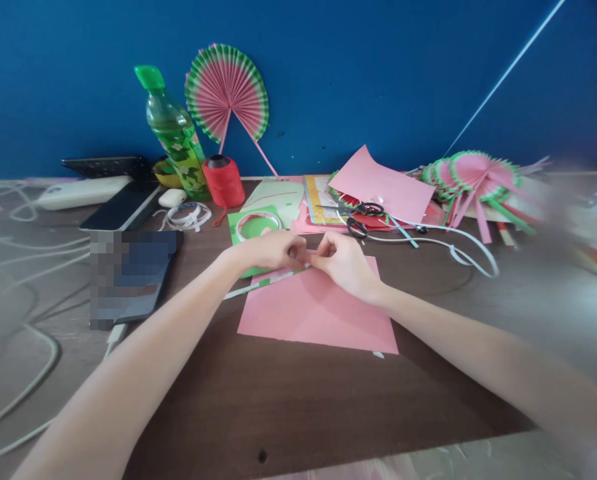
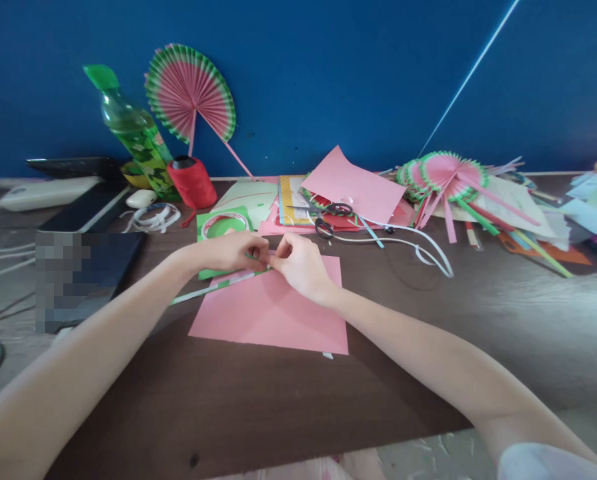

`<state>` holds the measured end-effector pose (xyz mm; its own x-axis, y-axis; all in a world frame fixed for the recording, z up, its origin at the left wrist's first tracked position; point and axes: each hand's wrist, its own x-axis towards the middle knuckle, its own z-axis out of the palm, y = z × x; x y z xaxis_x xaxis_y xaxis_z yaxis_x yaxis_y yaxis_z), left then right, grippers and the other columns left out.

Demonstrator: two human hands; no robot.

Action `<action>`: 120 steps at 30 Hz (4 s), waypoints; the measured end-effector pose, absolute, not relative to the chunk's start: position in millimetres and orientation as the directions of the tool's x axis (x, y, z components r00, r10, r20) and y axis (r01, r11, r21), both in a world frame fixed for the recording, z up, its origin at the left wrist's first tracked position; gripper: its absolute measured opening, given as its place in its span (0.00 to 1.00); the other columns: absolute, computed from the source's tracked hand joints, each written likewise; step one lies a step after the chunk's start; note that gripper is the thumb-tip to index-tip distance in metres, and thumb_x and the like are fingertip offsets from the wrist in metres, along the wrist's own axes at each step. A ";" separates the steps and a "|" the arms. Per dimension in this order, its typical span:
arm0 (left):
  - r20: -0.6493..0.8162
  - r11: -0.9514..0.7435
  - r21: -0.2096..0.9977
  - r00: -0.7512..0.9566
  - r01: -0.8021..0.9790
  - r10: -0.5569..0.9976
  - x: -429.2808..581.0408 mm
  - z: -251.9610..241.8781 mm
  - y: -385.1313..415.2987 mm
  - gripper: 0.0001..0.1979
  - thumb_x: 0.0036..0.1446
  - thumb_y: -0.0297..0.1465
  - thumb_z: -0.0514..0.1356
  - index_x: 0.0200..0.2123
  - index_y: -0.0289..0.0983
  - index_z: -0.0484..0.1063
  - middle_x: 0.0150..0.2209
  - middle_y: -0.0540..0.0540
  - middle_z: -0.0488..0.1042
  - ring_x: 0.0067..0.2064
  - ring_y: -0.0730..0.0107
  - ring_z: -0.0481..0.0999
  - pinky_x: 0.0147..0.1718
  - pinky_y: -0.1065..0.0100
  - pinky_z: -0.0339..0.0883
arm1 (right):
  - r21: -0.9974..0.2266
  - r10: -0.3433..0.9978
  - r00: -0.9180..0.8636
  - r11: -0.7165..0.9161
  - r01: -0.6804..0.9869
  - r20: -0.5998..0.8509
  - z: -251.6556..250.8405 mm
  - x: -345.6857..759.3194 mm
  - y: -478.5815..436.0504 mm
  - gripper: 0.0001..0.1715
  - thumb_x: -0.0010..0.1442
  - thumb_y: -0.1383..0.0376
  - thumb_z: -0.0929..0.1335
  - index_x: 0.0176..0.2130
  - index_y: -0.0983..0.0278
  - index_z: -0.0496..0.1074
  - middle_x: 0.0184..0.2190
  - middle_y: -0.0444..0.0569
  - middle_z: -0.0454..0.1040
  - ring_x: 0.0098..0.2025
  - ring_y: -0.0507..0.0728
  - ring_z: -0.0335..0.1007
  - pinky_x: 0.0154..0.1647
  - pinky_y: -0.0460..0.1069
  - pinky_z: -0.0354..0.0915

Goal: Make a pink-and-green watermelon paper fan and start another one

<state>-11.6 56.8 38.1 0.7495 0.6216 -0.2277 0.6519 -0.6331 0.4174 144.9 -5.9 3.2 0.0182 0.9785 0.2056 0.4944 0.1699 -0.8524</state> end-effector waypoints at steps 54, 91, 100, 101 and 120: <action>-0.273 -0.594 0.500 0.766 0.630 0.583 -19.6 36.9 60.3 0.08 0.48 0.34 0.56 0.31 0.38 0.70 0.34 0.50 0.72 0.37 0.70 0.69 0.35 0.71 0.57 | -0.793 0.937 -0.242 0.342 0.505 0.251 7.2 152.3 -13.5 0.09 0.59 0.66 0.62 0.30 0.58 0.53 0.23 0.42 0.75 0.31 0.56 0.74 0.37 0.51 0.61; -0.304 -0.637 0.499 0.807 0.588 0.506 -17.3 38.3 63.5 0.07 0.46 0.30 0.55 0.32 0.38 0.69 0.36 0.51 0.72 0.40 0.69 0.67 0.41 0.69 0.58 | -0.755 0.951 -0.052 0.275 0.595 0.306 -7.8 146.9 -6.3 0.11 0.49 0.71 0.66 0.19 0.62 0.61 0.31 0.47 0.68 0.41 0.58 0.60 0.46 0.55 0.54; -0.321 -0.643 0.458 0.789 0.614 0.524 -15.9 41.9 60.1 0.12 0.48 0.32 0.55 0.37 0.39 0.72 0.39 0.49 0.72 0.42 0.67 0.68 0.41 0.69 0.58 | -0.754 0.958 -0.060 0.257 0.605 0.279 -4.4 146.1 -7.1 0.12 0.49 0.71 0.67 0.18 0.63 0.64 0.31 0.47 0.69 0.41 0.58 0.60 0.45 0.54 0.55; -0.320 -0.649 0.446 0.787 0.617 0.528 -15.8 41.9 59.9 0.12 0.48 0.33 0.56 0.37 0.40 0.73 0.39 0.49 0.72 0.42 0.67 0.68 0.41 0.69 0.58 | -0.754 0.958 -0.065 0.261 0.603 0.280 -4.1 146.1 -7.2 0.12 0.49 0.71 0.67 0.18 0.63 0.64 0.31 0.47 0.69 0.41 0.57 0.60 0.45 0.54 0.55; -0.273 -0.621 0.358 0.714 0.697 0.645 -9.9 39.8 52.4 0.20 0.51 0.45 0.50 0.30 0.37 0.74 0.30 0.47 0.73 0.30 0.70 0.67 0.29 0.70 0.55 | -0.632 0.855 -0.187 0.489 0.602 0.483 -2.1 146.8 -11.2 0.10 0.55 0.72 0.64 0.23 0.63 0.65 0.30 0.47 0.68 0.39 0.56 0.59 0.44 0.54 0.56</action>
